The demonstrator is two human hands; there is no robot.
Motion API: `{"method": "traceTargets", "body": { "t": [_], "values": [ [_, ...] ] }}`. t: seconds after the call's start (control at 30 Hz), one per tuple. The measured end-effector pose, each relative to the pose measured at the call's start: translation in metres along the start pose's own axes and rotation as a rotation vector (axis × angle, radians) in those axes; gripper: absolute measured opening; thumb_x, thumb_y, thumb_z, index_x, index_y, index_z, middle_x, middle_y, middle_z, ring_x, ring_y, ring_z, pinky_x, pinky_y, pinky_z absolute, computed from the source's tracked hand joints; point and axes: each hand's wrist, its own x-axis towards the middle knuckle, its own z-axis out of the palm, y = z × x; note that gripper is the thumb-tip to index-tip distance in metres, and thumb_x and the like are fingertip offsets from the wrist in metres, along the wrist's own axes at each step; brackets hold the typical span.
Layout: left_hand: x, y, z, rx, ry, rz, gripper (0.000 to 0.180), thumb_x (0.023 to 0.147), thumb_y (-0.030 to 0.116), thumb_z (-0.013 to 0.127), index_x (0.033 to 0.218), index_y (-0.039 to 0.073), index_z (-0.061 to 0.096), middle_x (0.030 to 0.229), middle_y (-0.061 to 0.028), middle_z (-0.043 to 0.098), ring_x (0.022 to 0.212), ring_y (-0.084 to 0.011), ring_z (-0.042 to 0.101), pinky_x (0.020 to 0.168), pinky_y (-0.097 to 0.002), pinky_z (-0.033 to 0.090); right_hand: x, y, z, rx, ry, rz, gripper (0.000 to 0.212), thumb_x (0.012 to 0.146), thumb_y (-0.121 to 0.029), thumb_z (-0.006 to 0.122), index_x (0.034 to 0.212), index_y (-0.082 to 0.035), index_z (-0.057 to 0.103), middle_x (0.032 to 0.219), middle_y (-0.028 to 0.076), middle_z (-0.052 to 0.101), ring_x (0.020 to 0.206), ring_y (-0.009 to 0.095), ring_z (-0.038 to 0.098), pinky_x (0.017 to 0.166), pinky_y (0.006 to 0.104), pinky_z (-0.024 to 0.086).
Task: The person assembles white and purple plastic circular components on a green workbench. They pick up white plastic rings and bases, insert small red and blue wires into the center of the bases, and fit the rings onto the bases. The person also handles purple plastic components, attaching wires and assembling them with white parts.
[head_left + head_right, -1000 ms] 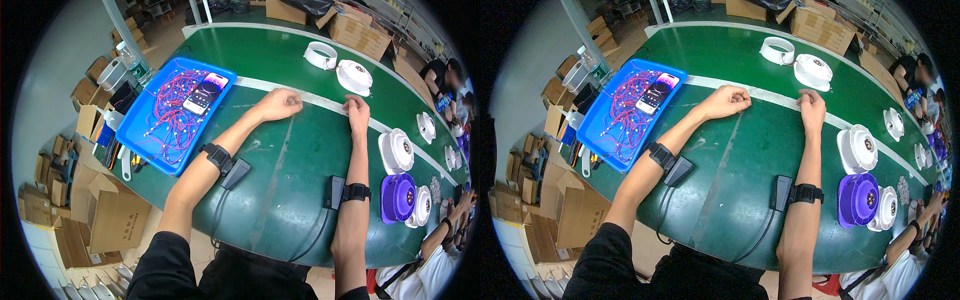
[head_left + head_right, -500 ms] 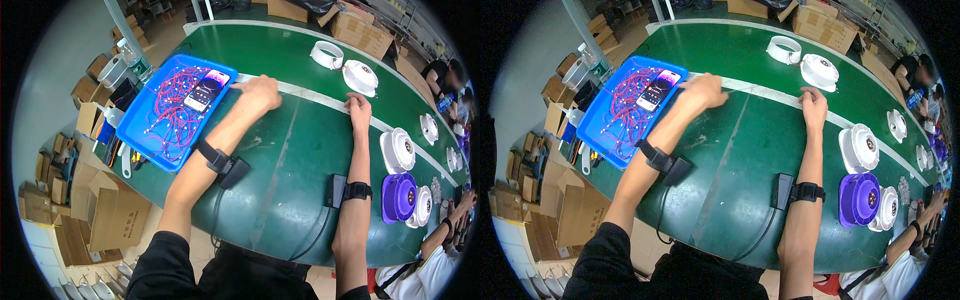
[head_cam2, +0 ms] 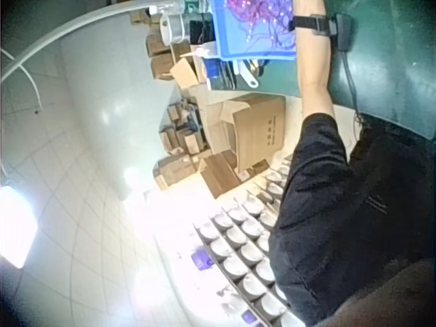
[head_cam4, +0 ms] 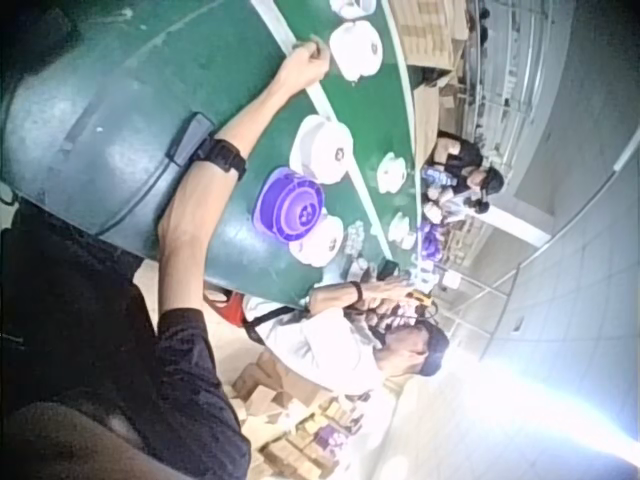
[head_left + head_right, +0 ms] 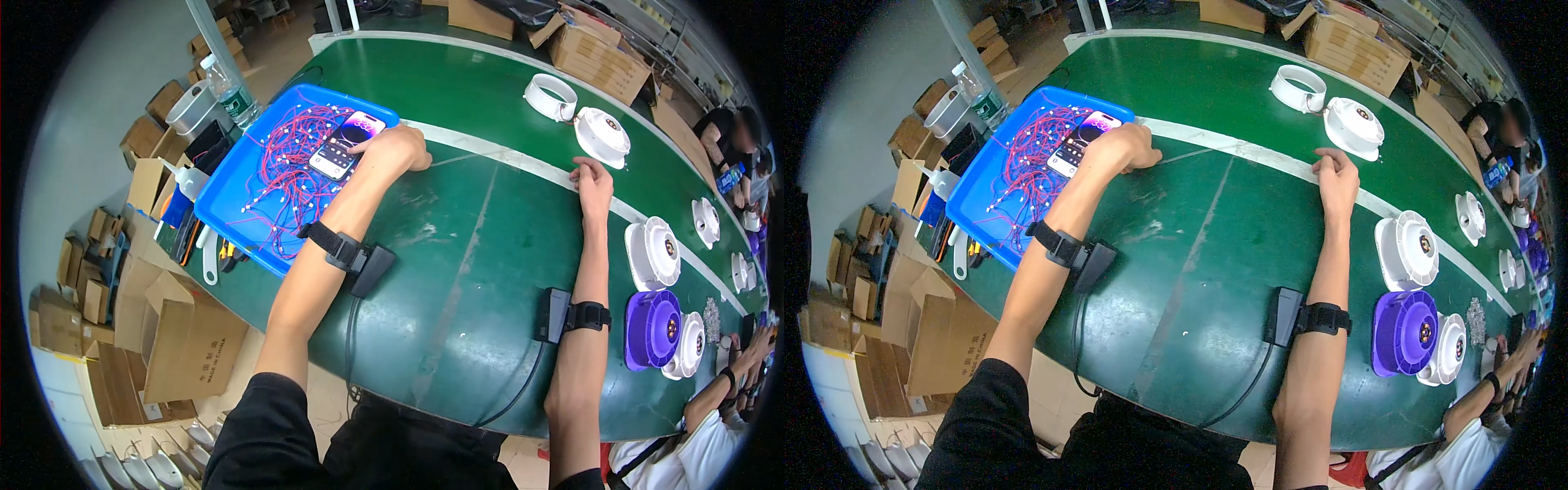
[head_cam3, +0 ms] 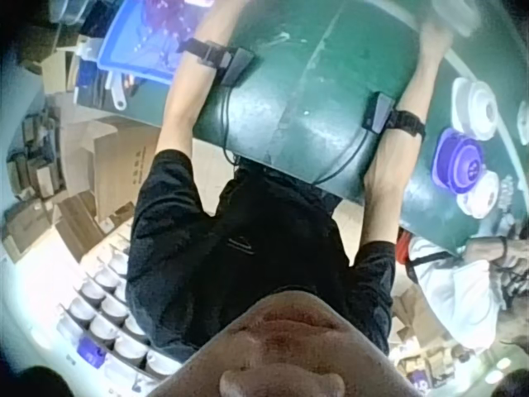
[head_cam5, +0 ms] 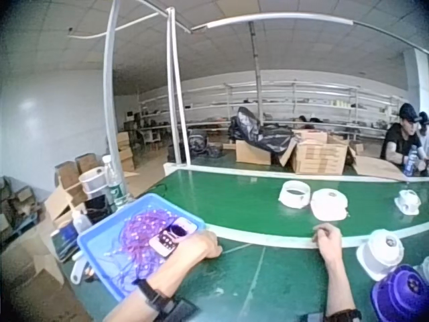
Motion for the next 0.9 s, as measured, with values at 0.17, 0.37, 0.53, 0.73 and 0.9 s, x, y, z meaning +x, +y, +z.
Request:
{"method": "traceTargets", "body": {
  "t": [0.17, 0.37, 0.53, 0.73, 0.9],
  "values": [
    [0.007, -0.001, 0.0, 0.006, -0.048, 0.0, 0.043, 0.086, 0.033, 0.059, 0.088, -0.009, 0.069, 0.076, -0.0202, 0.071, 0.07, -0.0298, 0.071, 0.066, -0.0402, 0.058, 0.0, 0.001, 0.0, 0.013, 0.001, -0.009, 0.03, 0.089, -0.015, 0.052, 0.105, -0.003, 0.073, 0.076, 0.007, 0.07, 0.071, 0.012, 0.063, 0.069, 0.0276, 0.047],
    [0.008, -0.007, -0.002, -0.008, -0.095, 0.011, 0.045, 0.085, 0.034, 0.06, 0.09, -0.01, 0.068, 0.077, -0.0204, 0.071, 0.069, -0.0288, 0.071, 0.066, -0.0392, 0.058, -0.001, -0.002, 0.002, 0.035, -0.011, 0.004, 0.029, 0.089, -0.014, 0.051, 0.105, -0.003, 0.073, 0.075, 0.006, 0.07, 0.068, 0.01, 0.061, 0.065, 0.0268, 0.046],
    [-0.001, -0.006, -0.01, -0.07, -0.133, 0.022, 0.047, 0.085, 0.033, 0.061, 0.099, -0.012, 0.066, 0.086, -0.0205, 0.072, 0.071, -0.0266, 0.072, 0.065, -0.0359, 0.06, -0.001, -0.003, 0.0, 0.026, -0.004, 0.004, 0.029, 0.089, -0.014, 0.052, 0.105, -0.002, 0.073, 0.075, 0.006, 0.069, 0.068, 0.01, 0.06, 0.064, 0.0265, 0.046],
    [-0.003, -0.009, -0.013, -0.085, -0.169, 0.014, 0.048, 0.085, 0.033, 0.062, 0.099, -0.013, 0.066, 0.087, -0.0208, 0.073, 0.073, -0.0257, 0.073, 0.066, -0.0348, 0.06, -0.002, -0.004, 0.0, 0.007, -0.002, 0.002, 0.029, 0.089, -0.014, 0.051, 0.105, -0.003, 0.073, 0.076, 0.006, 0.07, 0.071, 0.011, 0.063, 0.068, 0.0276, 0.048],
    [-0.002, -0.006, -0.013, -0.056, -0.157, 0.009, 0.048, 0.085, 0.034, 0.062, 0.095, -0.013, 0.068, 0.085, -0.0202, 0.072, 0.073, -0.026, 0.073, 0.066, -0.0351, 0.06, 0.0, -0.002, 0.0, 0.027, -0.011, 0.012, 0.03, 0.089, -0.014, 0.051, 0.105, -0.003, 0.073, 0.076, 0.006, 0.07, 0.072, 0.012, 0.064, 0.07, 0.028, 0.048]
  ]
}}
